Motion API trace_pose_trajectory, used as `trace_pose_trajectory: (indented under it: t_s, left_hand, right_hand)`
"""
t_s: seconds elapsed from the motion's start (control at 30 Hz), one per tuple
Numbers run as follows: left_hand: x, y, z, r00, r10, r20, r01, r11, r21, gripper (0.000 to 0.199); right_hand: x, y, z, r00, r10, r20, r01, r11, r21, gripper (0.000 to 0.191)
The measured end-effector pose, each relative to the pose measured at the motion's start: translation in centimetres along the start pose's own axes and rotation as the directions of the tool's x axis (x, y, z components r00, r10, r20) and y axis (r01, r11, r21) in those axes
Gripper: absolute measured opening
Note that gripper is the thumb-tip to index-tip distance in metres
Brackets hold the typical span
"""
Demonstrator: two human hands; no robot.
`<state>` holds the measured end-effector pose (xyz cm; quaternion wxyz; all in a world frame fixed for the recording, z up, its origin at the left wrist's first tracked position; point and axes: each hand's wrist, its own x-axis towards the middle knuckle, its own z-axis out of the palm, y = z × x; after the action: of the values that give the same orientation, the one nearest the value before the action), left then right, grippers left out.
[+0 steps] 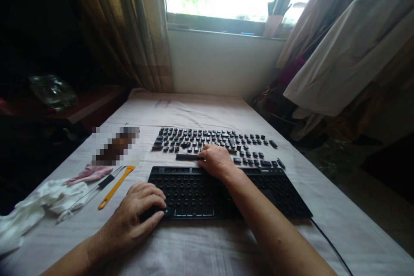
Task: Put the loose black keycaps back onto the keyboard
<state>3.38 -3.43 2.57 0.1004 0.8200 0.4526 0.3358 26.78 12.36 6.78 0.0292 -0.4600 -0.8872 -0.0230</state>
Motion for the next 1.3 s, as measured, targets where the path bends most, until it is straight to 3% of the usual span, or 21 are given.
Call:
trace_pose_trajectory:
  t_s: [0.73,1.3]
  left_hand:
    - [0.0,-0.1,-0.1,1.000,0.017,0.022,-0.018,1.000,0.018,0.008]
    - [0.0,-0.2,-0.1,0.999,0.041,-0.001,-0.041,0.998,0.051,0.008]
  right_hand:
    - [1.9,-0.8,-1.0,0.981,-0.065,0.182,0.082,0.992,-0.091,0.024]
    - [2.3,-0.9,-1.2,0.985,-0.059,0.159,0.066,0.997,-0.037,0.021]
